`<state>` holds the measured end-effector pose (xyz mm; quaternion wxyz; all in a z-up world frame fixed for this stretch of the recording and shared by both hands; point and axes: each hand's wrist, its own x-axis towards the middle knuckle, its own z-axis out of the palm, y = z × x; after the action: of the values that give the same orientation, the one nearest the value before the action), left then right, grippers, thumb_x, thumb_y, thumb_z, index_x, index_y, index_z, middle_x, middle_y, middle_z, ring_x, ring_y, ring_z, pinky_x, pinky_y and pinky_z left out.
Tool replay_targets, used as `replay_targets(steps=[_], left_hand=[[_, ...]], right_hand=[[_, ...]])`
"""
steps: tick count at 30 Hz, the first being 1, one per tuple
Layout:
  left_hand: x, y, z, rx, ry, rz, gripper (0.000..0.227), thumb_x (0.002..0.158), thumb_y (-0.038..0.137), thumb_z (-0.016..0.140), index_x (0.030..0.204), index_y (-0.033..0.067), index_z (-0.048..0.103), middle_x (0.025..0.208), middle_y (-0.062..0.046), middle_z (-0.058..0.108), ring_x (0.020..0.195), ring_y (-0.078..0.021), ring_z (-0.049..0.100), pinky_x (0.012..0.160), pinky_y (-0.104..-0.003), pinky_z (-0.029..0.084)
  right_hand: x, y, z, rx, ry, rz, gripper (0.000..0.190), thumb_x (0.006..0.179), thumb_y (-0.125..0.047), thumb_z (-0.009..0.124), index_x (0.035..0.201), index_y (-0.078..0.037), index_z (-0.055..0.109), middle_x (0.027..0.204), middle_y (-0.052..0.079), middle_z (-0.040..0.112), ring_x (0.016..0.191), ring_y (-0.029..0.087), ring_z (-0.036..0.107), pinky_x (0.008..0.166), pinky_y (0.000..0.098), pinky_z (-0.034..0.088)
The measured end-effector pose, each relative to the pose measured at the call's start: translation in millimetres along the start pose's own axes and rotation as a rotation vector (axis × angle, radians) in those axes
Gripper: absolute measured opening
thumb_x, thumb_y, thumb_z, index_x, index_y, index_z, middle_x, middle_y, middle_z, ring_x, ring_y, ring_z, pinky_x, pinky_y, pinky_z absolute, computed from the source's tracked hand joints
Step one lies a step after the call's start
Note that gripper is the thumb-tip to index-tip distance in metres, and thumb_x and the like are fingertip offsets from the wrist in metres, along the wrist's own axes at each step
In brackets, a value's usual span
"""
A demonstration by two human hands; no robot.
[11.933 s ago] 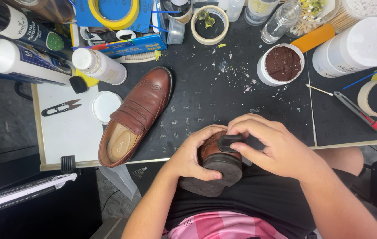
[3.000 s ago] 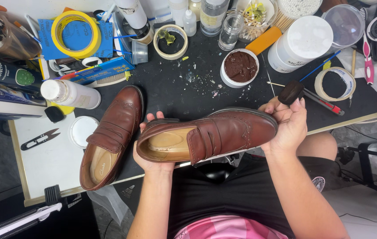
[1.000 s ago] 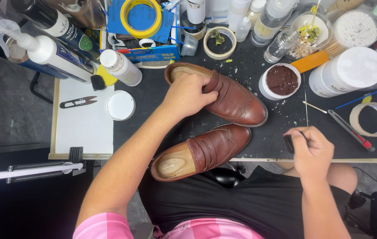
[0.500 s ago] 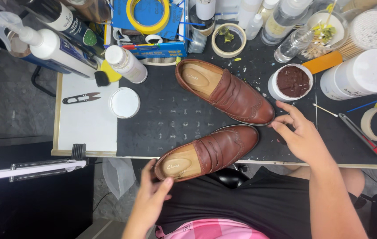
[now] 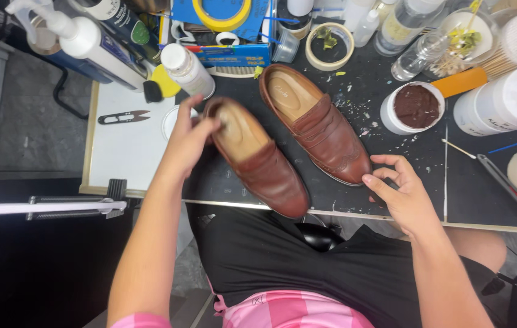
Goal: The person applies brown shoe polish to a pair of brown leather loafers using a small black sponge. They work on the toe, vamp, and heel areas, repeatedly dipping the sponge into the polish container and rubbing the product into the leather. The shoes are rotated and repositioned to access different surfaces.
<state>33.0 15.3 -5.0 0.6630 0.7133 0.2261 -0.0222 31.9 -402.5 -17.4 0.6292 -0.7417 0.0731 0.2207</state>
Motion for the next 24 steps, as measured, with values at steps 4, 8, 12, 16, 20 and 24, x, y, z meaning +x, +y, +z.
replay_targets(steps=[4,8,12,16,20,24], left_hand=[[36.0,-1.9,11.7,0.006,0.012,0.091,0.059,0.089,0.017,0.066,0.143,0.0051,0.047,0.123,-0.015,0.066,0.107,-0.0206,0.065,0.091,-0.033,0.052],[40.5,-7.8,26.2,0.080,0.044,0.132,0.051,0.093,0.022,0.061,0.139,0.0020,0.052,0.126,-0.017,0.069,0.115,-0.0219,0.065,0.102,-0.032,0.047],[37.5,-6.4,37.4,0.162,0.033,0.151,0.058,0.098,0.031,0.054,0.148,0.0042,0.042,0.136,-0.018,0.063,0.127,-0.0243,0.060,0.110,-0.033,0.041],[32.6,-3.4,43.6,0.215,0.089,0.162,0.062,0.098,0.033,0.051,0.151,0.0051,0.037,0.135,-0.017,0.067,0.127,-0.0254,0.062,0.111,-0.034,0.041],[27.6,-5.6,46.3,0.129,0.087,0.201,0.061,0.100,0.034,0.054,0.151,0.0044,0.037,0.142,-0.017,0.064,0.131,-0.0249,0.061,0.111,-0.034,0.041],[18.6,-15.0,47.1,0.000,0.080,0.222,0.064,0.103,0.036,0.054,0.154,0.0047,0.033,0.152,-0.019,0.052,0.138,-0.0271,0.053,0.112,-0.037,0.043]], right_hand=[[-4.6,0.9,11.1,0.039,-0.145,0.055,0.073,0.083,-0.014,0.074,0.150,-0.008,0.044,0.087,0.009,0.069,0.079,0.010,0.062,0.066,0.0263,0.050],[-9.0,0.7,19.6,-0.001,-0.234,0.119,0.070,0.087,-0.019,0.074,0.152,-0.007,0.050,0.093,0.011,0.072,0.075,0.012,0.057,0.066,0.0262,0.046],[-4.6,-13.5,16.6,-0.051,-0.185,0.267,0.067,0.088,-0.031,0.068,0.150,-0.011,0.051,0.112,0.010,0.072,0.083,0.009,0.063,0.067,0.0280,0.052],[7.9,-23.1,19.1,-0.074,-0.169,0.249,0.075,0.085,-0.033,0.070,0.153,-0.015,0.046,0.119,0.014,0.070,0.070,0.018,0.059,0.060,0.0312,0.047],[10.6,-15.3,25.1,-0.045,-0.122,0.163,0.085,0.079,-0.024,0.078,0.155,-0.014,0.041,0.114,0.010,0.066,0.075,0.012,0.061,0.063,0.0277,0.051],[-1.2,3.1,31.0,0.043,-0.067,0.134,0.085,0.079,-0.018,0.080,0.155,-0.010,0.042,0.105,0.010,0.065,0.075,0.010,0.059,0.060,0.0249,0.050]])
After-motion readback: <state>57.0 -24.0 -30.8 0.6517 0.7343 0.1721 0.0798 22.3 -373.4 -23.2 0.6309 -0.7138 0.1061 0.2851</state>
